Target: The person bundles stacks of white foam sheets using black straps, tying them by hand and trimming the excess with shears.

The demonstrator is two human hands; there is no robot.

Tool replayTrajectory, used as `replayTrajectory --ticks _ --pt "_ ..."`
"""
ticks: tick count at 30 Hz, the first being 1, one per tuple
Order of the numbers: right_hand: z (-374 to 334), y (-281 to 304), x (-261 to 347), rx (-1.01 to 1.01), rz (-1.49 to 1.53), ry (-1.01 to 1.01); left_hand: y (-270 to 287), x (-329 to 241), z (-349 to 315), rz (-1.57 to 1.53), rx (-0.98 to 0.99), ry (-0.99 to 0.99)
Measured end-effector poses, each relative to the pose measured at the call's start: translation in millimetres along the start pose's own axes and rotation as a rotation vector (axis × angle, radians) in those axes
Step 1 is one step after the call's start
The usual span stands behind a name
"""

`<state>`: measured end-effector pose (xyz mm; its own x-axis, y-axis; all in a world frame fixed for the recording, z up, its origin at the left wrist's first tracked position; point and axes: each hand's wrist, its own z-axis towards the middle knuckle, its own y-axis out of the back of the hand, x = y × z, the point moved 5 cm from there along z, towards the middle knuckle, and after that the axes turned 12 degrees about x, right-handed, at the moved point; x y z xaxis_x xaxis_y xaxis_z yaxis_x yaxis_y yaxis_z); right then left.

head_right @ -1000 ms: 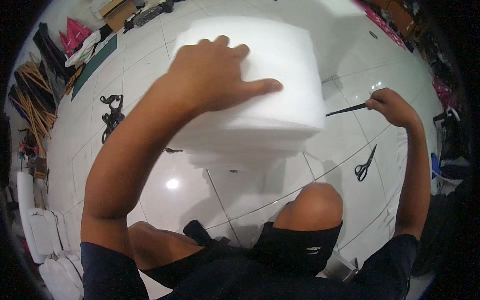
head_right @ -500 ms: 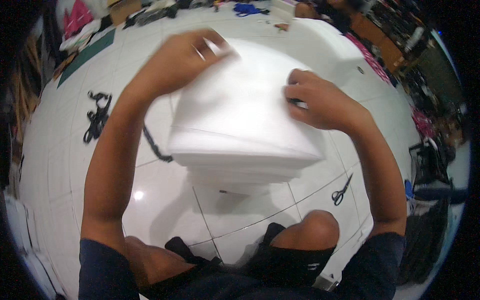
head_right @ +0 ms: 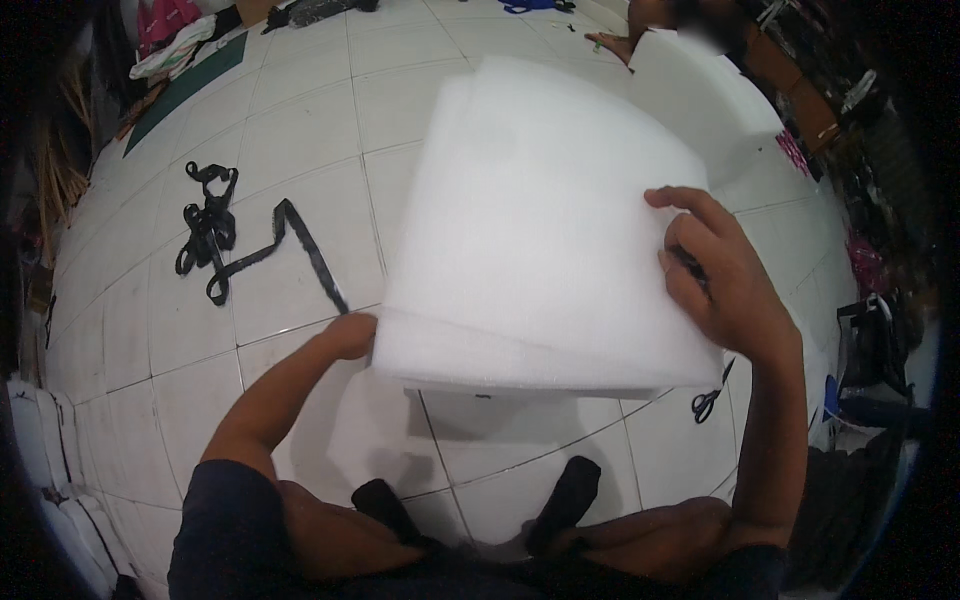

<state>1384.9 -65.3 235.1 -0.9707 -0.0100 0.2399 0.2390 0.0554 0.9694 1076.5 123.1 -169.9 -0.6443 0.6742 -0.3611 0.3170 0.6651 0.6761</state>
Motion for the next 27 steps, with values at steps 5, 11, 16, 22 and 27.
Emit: replayTrajectory --ticks 5,11,16,22,27 --pt "3.5 -5.7 2.0 -0.018 0.055 0.035 47.8 51.2 -62.9 -0.089 0.046 0.238" --pt "6.6 -1.0 11.7 -0.012 -0.004 0.059 164.0 -27.4 -178.5 -0.421 0.257 0.128" --pt "12.0 -0.2 23.4 -0.039 -0.135 0.154 240.1 -90.4 -257.3 -0.677 0.107 -0.105" --pt "10.5 1.5 50.1 -0.059 -0.206 0.246 286.8 -123.2 -262.7 -0.740 -0.058 -0.232" --pt "8.4 3.1 54.0 -0.131 -0.267 0.352 300.0 -159.7 -276.5 -0.861 -0.385 0.005"
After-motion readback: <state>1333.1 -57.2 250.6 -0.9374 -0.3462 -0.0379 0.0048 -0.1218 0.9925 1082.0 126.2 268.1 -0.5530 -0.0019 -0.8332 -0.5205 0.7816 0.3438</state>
